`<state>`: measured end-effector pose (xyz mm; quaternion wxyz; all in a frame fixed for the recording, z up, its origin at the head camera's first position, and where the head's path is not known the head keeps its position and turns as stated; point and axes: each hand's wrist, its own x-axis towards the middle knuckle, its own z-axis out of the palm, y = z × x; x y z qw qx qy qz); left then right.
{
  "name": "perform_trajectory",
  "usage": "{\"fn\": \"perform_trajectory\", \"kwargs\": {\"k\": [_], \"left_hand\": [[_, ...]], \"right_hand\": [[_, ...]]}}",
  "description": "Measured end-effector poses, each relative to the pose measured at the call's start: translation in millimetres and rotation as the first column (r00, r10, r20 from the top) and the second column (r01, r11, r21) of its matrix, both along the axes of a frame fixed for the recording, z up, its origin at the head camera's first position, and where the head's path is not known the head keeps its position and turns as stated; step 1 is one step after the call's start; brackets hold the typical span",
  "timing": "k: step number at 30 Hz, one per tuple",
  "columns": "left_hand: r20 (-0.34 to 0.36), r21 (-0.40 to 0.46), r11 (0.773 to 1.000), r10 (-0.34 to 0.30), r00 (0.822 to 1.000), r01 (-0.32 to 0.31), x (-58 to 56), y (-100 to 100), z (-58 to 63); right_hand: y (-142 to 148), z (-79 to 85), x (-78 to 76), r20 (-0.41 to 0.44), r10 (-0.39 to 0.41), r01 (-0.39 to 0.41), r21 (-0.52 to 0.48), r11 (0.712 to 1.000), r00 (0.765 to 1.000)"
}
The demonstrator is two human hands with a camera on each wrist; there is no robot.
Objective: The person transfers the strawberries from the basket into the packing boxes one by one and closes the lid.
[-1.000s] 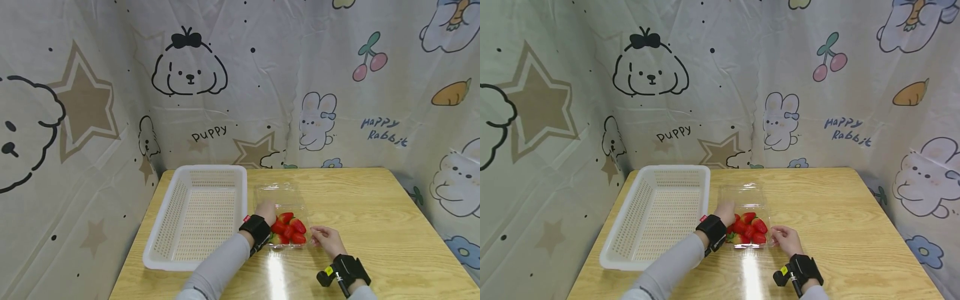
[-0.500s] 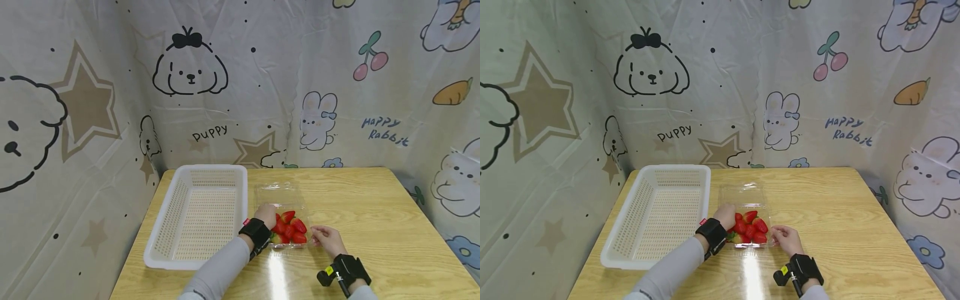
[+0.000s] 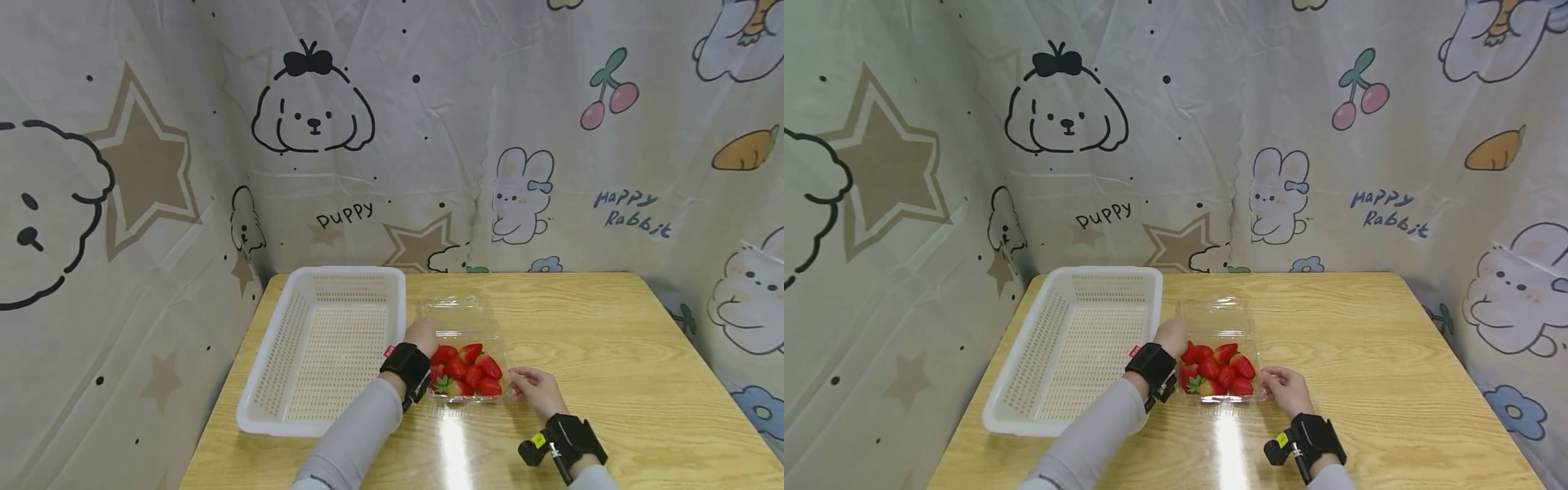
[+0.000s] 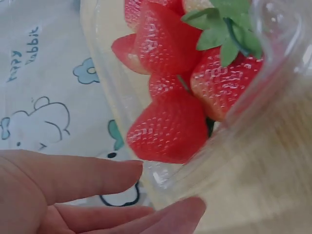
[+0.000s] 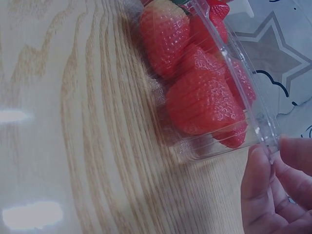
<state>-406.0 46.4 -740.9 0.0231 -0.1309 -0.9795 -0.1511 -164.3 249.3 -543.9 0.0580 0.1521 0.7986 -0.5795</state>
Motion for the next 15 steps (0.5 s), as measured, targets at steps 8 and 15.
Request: {"fn": "perform_trajectory", "kwargs": {"k": [8,15], "left_hand": [[0.051,-0.045,0.997,0.072,0.996,-0.07,11.4,3.6,-6.7],[0.14,0.034,0.995,0.083,0.987,-0.088,70.7,-1.5,75.8]], "right_hand": [[0.6,0.2,0.0,0.01,0.002,-0.002,0.012,1.0,1.0],[4.4,2.8,-1.5,0.017,0.069,-0.07,0.039,0.997,0.997]]}}
